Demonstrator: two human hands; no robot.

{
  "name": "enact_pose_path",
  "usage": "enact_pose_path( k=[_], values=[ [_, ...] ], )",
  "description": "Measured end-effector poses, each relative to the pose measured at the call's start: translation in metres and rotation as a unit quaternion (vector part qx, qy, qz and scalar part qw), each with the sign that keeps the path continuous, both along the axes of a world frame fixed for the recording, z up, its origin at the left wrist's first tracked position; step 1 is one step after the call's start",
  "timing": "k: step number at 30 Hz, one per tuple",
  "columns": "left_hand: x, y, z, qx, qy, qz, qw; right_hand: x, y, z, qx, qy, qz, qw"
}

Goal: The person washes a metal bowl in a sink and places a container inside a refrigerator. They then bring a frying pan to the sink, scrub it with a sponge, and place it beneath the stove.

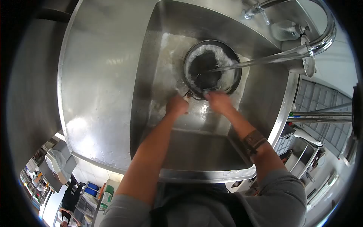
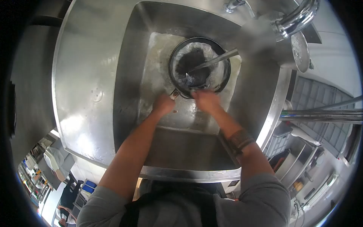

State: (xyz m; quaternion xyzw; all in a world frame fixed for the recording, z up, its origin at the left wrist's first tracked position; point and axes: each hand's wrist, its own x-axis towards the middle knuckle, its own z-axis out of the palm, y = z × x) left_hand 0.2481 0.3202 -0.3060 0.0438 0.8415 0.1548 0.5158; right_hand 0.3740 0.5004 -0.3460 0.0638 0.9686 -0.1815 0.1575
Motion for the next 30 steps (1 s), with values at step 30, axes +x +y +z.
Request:
enact_pose_path(
  k=[30],
  values=[
    [0.032, -0.009, -0.064, 0.008, -0.013, -0.106, 0.994, -0.116, -0.016, -0.070, -0.007, 0.284, -0.071, 0.956]
  ],
)
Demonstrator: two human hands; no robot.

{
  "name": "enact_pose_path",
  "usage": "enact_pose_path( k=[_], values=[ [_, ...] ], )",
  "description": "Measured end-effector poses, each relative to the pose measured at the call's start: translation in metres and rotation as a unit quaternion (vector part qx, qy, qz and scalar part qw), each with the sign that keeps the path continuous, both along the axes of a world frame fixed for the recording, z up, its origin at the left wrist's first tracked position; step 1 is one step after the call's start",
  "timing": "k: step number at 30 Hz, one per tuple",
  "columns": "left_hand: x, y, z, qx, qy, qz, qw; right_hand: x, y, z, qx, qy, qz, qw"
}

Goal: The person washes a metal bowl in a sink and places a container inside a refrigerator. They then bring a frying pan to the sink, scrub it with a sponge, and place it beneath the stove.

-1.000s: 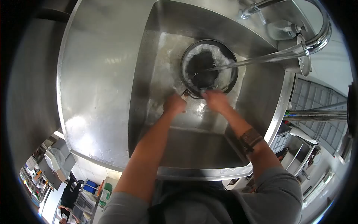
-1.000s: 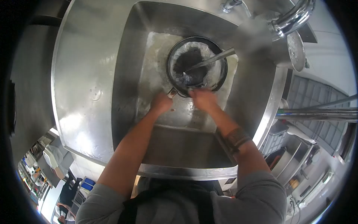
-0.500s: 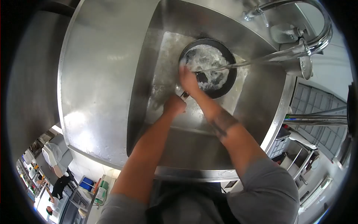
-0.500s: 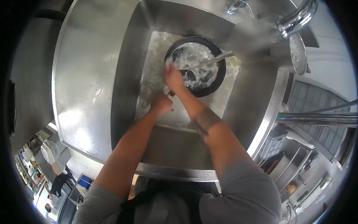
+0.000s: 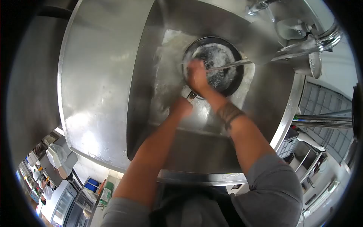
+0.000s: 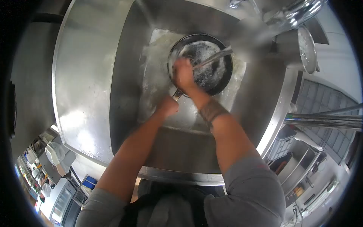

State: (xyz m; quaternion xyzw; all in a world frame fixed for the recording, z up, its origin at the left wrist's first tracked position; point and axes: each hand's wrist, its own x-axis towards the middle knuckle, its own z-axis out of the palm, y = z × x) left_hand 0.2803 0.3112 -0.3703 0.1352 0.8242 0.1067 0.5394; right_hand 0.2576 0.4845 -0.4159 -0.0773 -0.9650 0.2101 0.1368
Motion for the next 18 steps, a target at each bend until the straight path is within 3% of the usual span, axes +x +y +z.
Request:
enact_pose_path(
  k=[1, 3, 5, 7, 9, 11, 12, 13, 15, 16, 17, 18],
  values=[
    [0.001, -0.005, -0.003, 0.014, 0.001, 0.018, 1.000, 0.023, -0.011, 0.035, -0.123, -0.105, 0.042, 0.986],
    [-0.001, -0.006, 0.000, 0.030, 0.003, 0.036, 0.999, 0.076, 0.021, 0.036, -0.150, -0.268, 0.099, 0.946],
    [-0.003, -0.006, 0.008, 0.013, -0.039, 0.102, 0.994, 0.097, 0.084, 0.046, -0.035, -0.346, 0.115, 0.931],
    [-0.007, 0.001, 0.014, -0.005, -0.037, 0.087, 0.995, 0.068, 0.124, 0.035, 0.145, -0.284, 0.003, 0.948],
    [-0.004, 0.004, 0.010, -0.029, -0.035, 0.072, 0.996, 0.007, 0.119, 0.024, 0.052, -0.228, -0.170, 0.957],
    [-0.002, 0.002, -0.004, -0.010, -0.015, 0.048, 0.999, -0.034, 0.079, 0.019, 0.125, -0.130, -0.170, 0.969],
    [0.003, -0.007, -0.029, -0.015, -0.012, 0.043, 0.999, -0.046, 0.050, 0.014, 0.102, -0.170, -0.141, 0.970],
    [0.014, -0.021, -0.068, -0.002, 0.023, -0.050, 0.999, -0.050, 0.025, 0.011, 0.082, -0.213, -0.109, 0.967],
    [0.017, -0.019, -0.061, 0.030, 0.058, -0.148, 0.987, -0.010, -0.013, 0.026, 0.076, -0.227, -0.050, 0.970],
    [0.007, -0.008, -0.020, 0.035, -0.008, 0.004, 0.999, 0.020, -0.021, 0.030, -0.010, -0.195, -0.036, 0.980],
    [0.005, -0.001, 0.012, 0.036, -0.081, 0.153, 0.984, 0.051, -0.010, 0.028, -0.059, -0.272, 0.014, 0.960],
    [0.011, -0.003, 0.026, 0.050, -0.079, 0.143, 0.985, 0.076, 0.005, 0.034, -0.112, -0.343, 0.063, 0.931]
  ],
)
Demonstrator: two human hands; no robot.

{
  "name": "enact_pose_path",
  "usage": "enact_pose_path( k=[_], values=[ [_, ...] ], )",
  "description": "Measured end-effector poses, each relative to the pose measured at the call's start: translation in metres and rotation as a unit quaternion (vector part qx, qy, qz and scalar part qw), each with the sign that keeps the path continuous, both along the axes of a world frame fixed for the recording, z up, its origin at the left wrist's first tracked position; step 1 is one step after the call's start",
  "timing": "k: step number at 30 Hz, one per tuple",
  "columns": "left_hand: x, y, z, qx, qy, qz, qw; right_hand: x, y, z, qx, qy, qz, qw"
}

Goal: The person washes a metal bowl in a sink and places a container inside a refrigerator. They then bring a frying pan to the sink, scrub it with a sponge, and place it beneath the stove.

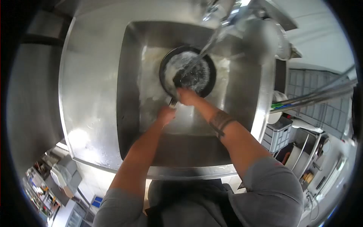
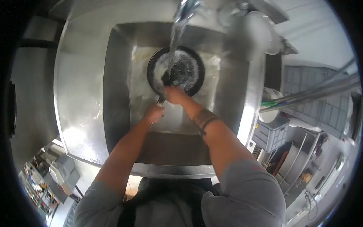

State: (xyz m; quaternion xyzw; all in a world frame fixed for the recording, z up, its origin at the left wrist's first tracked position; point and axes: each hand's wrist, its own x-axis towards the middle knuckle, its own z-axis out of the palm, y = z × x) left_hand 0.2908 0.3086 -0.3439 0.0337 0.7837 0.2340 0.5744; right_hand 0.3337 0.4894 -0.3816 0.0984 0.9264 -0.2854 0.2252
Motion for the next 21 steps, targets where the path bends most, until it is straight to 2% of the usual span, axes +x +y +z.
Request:
enact_pose_path(
  k=[2, 3, 4, 6, 7, 8, 9, 10, 11, 12, 13, 15, 17, 18, 19, 21],
  values=[
    [-0.001, 0.004, 0.022, -0.025, -0.052, 0.056, 0.997, 0.030, 0.041, 0.081, 0.010, -0.083, 0.047, 0.995],
    [-0.003, 0.013, 0.041, -0.016, -0.044, 0.056, 0.997, 0.036, 0.060, 0.113, -0.018, -0.089, 0.010, 0.996],
    [0.000, 0.020, 0.066, 0.028, -0.126, 0.102, 0.986, 0.047, 0.076, 0.143, -0.050, -0.099, -0.026, 0.994],
    [0.006, 0.039, 0.109, 0.105, -0.298, 0.199, 0.928, 0.078, 0.108, 0.213, -0.173, 0.098, -0.194, 0.961],
    [0.002, 0.053, 0.130, 0.112, -0.292, 0.202, 0.928, 0.084, 0.124, 0.255, -0.185, 0.169, -0.261, 0.932],
    [-0.003, 0.064, 0.153, 0.193, -0.346, 0.249, 0.884, 0.084, 0.142, 0.286, -0.166, 0.332, -0.248, 0.895],
    [-0.008, 0.076, 0.168, 0.271, -0.395, 0.291, 0.828, 0.082, 0.165, 0.309, -0.250, 0.335, -0.391, 0.820],
    [-0.020, 0.094, 0.177, 0.259, -0.494, 0.386, 0.734, 0.066, 0.178, 0.362, -0.060, 0.381, -0.347, 0.855],
    [-0.035, 0.113, 0.185, 0.243, -0.581, 0.468, 0.620, 0.053, 0.202, 0.385, 0.038, 0.395, -0.352, 0.848],
    [-0.046, 0.132, 0.194, 0.288, -0.540, 0.499, 0.613, 0.037, 0.222, 0.393, 0.105, 0.429, -0.365, 0.820],
    [-0.054, 0.149, 0.203, 0.332, -0.498, 0.528, 0.602, 0.025, 0.246, 0.392, 0.148, 0.445, -0.338, 0.816],
    [-0.074, 0.175, 0.218, 0.324, -0.504, 0.525, 0.604, 0.009, 0.275, 0.383, 0.308, 0.263, -0.230, 0.885],
    [-0.091, 0.192, 0.222, 0.311, -0.509, 0.524, 0.608, -0.019, 0.227, 0.385, 0.055, 0.308, -0.292, 0.904],
    [-0.093, 0.199, 0.215, 0.329, -0.491, 0.522, 0.615, -0.033, 0.193, 0.382, -0.078, 0.335, -0.304, 0.888],
    [-0.093, 0.200, 0.210, 0.347, -0.473, 0.521, 0.620, -0.045, 0.150, 0.393, -0.241, 0.288, -0.315, 0.872],
    [-0.084, 0.187, 0.227, 0.370, -0.448, 0.538, 0.610, -0.076, 0.100, 0.386, -0.431, 0.177, -0.261, 0.845]
  ],
)
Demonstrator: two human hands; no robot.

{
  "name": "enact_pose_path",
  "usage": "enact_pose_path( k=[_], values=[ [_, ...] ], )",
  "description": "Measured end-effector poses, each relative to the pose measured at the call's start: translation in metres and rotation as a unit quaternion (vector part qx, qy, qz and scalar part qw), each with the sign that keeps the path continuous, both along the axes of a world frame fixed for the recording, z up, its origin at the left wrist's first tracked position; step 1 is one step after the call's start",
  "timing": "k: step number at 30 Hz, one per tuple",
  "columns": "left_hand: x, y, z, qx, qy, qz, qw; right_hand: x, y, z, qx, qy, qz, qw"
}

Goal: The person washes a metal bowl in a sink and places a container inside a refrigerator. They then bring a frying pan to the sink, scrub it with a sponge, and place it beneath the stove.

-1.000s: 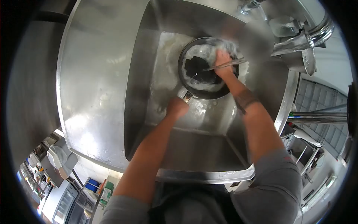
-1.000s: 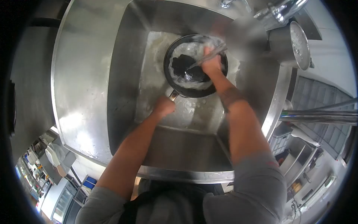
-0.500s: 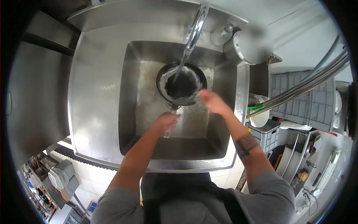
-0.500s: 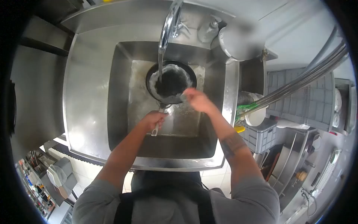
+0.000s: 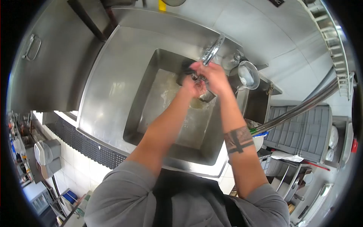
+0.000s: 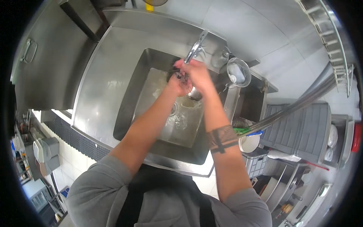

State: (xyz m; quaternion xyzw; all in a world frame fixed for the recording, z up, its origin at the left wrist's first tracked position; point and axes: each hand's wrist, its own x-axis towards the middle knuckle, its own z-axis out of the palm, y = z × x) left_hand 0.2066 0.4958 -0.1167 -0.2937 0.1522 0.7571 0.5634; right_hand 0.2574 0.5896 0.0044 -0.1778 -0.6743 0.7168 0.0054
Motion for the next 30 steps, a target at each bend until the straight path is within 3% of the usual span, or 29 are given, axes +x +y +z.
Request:
enact_pose_path(
  k=[2, 3, 4, 6, 7, 8, 9, 12, 13, 14, 16, 19, 22, 24, 26, 28, 30],
  values=[
    [0.009, -0.014, 0.005, -0.024, -0.027, 0.091, 0.995, -0.030, -0.032, -0.012, -0.157, -0.042, 0.017, 0.987],
    [0.015, -0.028, -0.007, 0.040, -0.067, 0.119, 0.990, -0.041, -0.040, -0.009, -0.157, -0.078, 0.038, 0.984],
    [0.019, -0.042, -0.019, 0.035, -0.069, 0.130, 0.989, -0.051, -0.040, -0.021, -0.161, -0.083, 0.048, 0.982],
    [0.024, -0.064, -0.036, 0.026, -0.161, -0.001, 0.987, -0.063, -0.033, -0.039, -0.182, -0.154, 0.084, 0.967],
    [0.026, -0.070, -0.042, -0.016, -0.115, -0.038, 0.992, -0.066, -0.032, -0.038, -0.163, -0.173, 0.097, 0.967],
    [0.028, -0.074, -0.046, -0.015, -0.118, -0.033, 0.992, -0.065, -0.029, -0.035, -0.162, -0.176, 0.102, 0.966],
    [0.031, -0.076, -0.059, 0.015, -0.020, 0.001, 1.000, -0.063, -0.029, -0.022, -0.131, -0.184, 0.085, 0.970],
    [0.016, -0.055, -0.075, 0.052, -0.073, 0.073, 0.993, -0.048, -0.019, -0.007, -0.134, -0.186, 0.087, 0.969],
    [0.006, -0.050, -0.011, 0.008, -0.215, 0.090, 0.973, -0.039, -0.019, 0.002, -0.168, -0.167, 0.118, 0.964],
    [0.002, -0.040, 0.003, 0.010, -0.216, 0.087, 0.972, -0.032, -0.017, 0.008, -0.201, -0.147, 0.150, 0.957],
    [-0.007, -0.019, 0.016, 0.016, -0.039, 0.127, 0.991, -0.024, 0.000, 0.003, -0.215, -0.136, 0.180, 0.950],
    [-0.010, 0.001, 0.007, 0.001, -0.074, 0.062, 0.995, -0.012, 0.009, 0.000, -0.184, -0.077, 0.085, 0.976],
    [0.022, -0.018, -0.032, 0.014, -0.089, 0.050, 0.995, -0.010, 0.002, -0.001, -0.199, -0.091, 0.109, 0.970],
    [0.052, -0.058, -0.042, 0.136, -0.090, -0.014, 0.987, -0.016, -0.008, -0.002, -0.210, -0.103, 0.109, 0.966],
    [0.077, -0.110, -0.013, 0.081, 0.114, -0.099, 0.985, -0.018, -0.017, -0.005, -0.254, -0.102, 0.081, 0.958],
    [0.094, -0.157, -0.034, 0.201, -0.015, -0.100, 0.974, -0.020, -0.021, -0.012, -0.259, -0.097, 0.061, 0.959],
    [0.102, -0.195, -0.013, 0.176, 0.011, -0.115, 0.978, -0.018, -0.019, -0.027, -0.251, -0.106, 0.038, 0.961]
  ],
)
